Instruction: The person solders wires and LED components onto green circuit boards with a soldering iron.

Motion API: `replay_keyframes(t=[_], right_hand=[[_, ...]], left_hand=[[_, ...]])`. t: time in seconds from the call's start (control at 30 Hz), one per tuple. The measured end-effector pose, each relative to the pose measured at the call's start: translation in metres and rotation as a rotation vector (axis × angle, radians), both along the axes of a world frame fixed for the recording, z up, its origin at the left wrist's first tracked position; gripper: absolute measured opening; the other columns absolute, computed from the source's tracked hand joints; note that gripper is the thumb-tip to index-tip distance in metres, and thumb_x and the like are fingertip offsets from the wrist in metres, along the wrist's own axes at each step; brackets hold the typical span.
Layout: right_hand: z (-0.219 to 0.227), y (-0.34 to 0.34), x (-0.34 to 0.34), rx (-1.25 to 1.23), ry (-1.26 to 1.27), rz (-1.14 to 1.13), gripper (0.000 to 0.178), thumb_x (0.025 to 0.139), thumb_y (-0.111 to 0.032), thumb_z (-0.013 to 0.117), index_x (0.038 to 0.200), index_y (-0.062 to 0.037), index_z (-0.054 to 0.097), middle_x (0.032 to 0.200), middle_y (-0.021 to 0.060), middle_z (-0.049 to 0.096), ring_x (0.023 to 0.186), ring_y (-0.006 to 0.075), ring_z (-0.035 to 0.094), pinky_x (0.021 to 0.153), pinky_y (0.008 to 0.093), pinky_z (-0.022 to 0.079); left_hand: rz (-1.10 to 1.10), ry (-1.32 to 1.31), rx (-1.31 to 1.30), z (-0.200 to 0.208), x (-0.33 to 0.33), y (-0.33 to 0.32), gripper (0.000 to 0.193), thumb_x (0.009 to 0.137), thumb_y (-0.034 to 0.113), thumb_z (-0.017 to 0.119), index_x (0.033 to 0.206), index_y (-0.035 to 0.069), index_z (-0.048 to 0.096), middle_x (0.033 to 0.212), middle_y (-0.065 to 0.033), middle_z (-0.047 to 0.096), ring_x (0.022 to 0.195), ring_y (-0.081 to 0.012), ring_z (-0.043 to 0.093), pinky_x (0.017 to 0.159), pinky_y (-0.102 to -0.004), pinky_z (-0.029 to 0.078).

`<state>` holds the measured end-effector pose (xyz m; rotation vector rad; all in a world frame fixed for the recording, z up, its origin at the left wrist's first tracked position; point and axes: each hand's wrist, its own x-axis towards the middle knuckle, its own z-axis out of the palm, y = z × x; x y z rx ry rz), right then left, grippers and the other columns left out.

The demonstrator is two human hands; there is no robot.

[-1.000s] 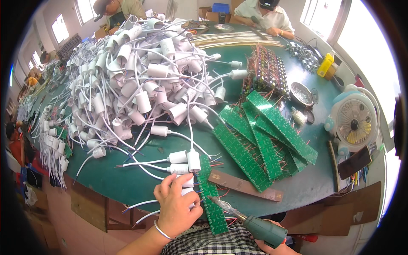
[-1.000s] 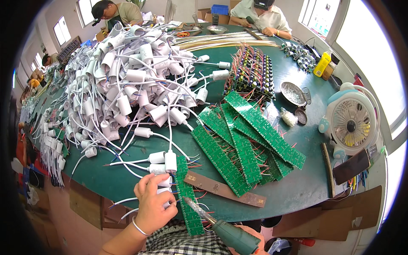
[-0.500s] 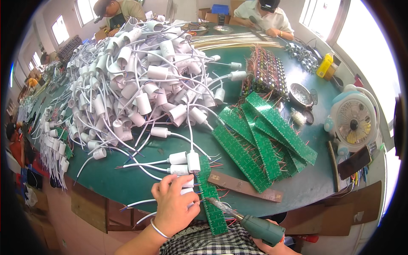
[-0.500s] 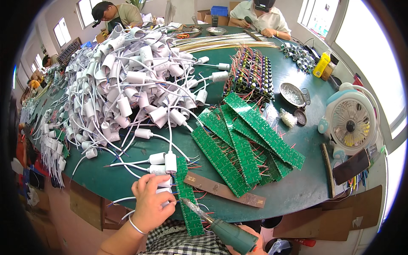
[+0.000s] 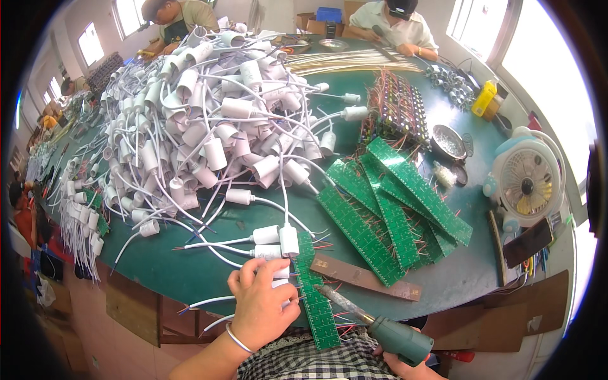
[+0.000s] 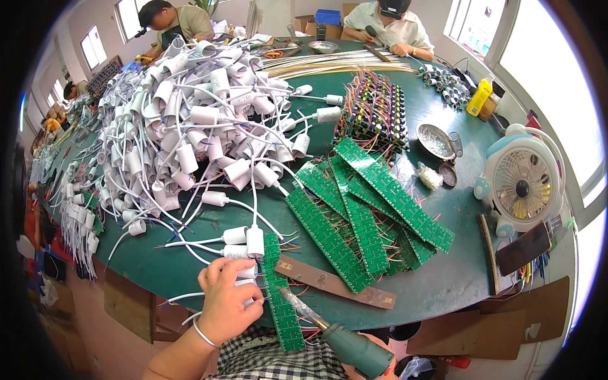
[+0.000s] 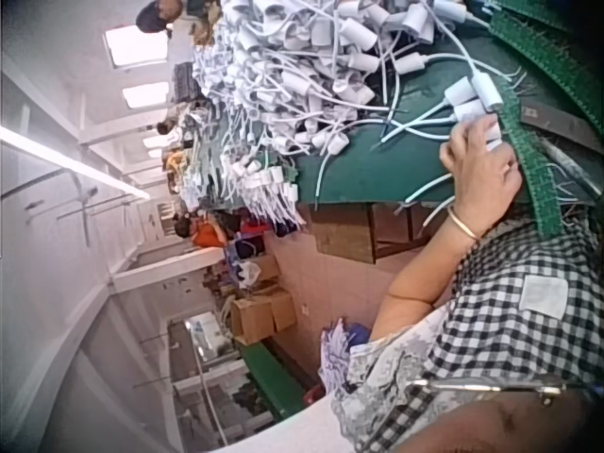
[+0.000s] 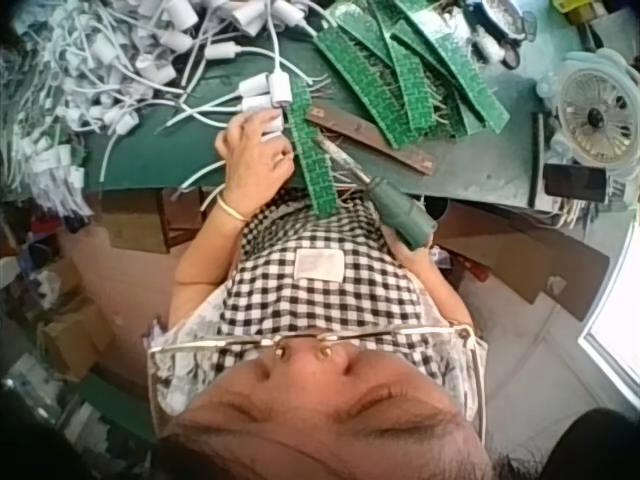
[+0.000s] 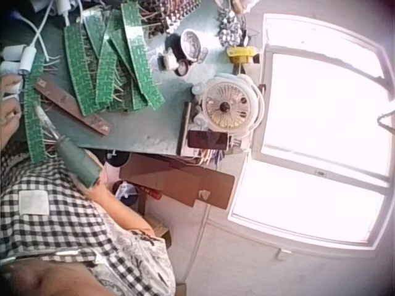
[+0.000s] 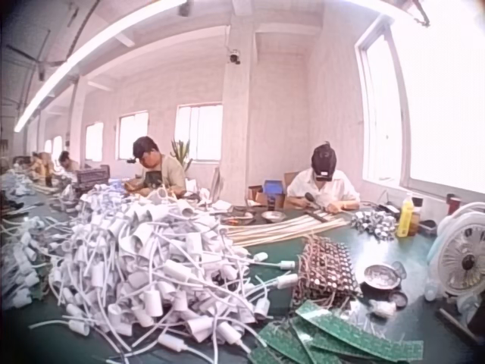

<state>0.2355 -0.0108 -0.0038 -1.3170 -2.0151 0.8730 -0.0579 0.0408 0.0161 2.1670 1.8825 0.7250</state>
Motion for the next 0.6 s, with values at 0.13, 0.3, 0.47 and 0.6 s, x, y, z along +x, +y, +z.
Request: replay_keyframes(t=[0.13,0.3,0.47,0.6], right_hand=[[0.009,0.003,-0.007,0.058,0.116,0.012,0.030,0.079,-0.011,0.071,0.107,-0.0033,0.063,0.102,0.0150,0.065,0.089,0.0300,0.064,0.073,0.0388,0.050],[0.007,0.001,-0.006,-0.027,0.170,-0.033,0.027,0.080,-0.011,0.071,0.104,-0.0027,0.063,0.097,0.0133,0.065,0.084,0.0277,0.064,0.071,0.0383,0.050],[0.004,-0.005,-0.003,-0.287,0.281,-0.154,0.021,0.083,-0.012,0.068,0.102,-0.0039,0.063,0.094,0.0106,0.066,0.082,0.0247,0.063,0.069,0.0374,0.049],[0.004,-0.013,0.006,-0.260,0.224,-0.140,0.021,0.084,-0.013,0.068,0.102,-0.0041,0.063,0.094,0.0093,0.066,0.081,0.0224,0.063,0.069,0.0362,0.049]], left_hand=[[0.006,0.007,0.003,-0.001,0.001,-0.002,0.007,0.060,0.016,0.070,0.064,0.016,0.064,0.122,-0.0026,0.051,0.115,-0.0319,0.038,0.092,-0.0469,0.023],[0.007,0.003,0.003,0.000,0.001,-0.001,0.008,0.060,0.016,0.071,0.064,0.016,0.063,0.122,-0.0032,0.051,0.116,-0.0320,0.038,0.092,-0.0467,0.023],[0.020,0.043,0.020,-0.002,0.003,-0.004,0.012,0.062,0.017,0.073,0.068,0.015,0.063,0.123,-0.0055,0.050,0.116,-0.0342,0.038,0.095,-0.0486,0.023],[0.047,-0.025,0.140,-0.004,0.001,-0.017,0.033,0.060,0.021,0.079,0.085,0.013,0.060,0.118,-0.0095,0.049,0.116,-0.0365,0.037,0.099,-0.0501,0.023]])
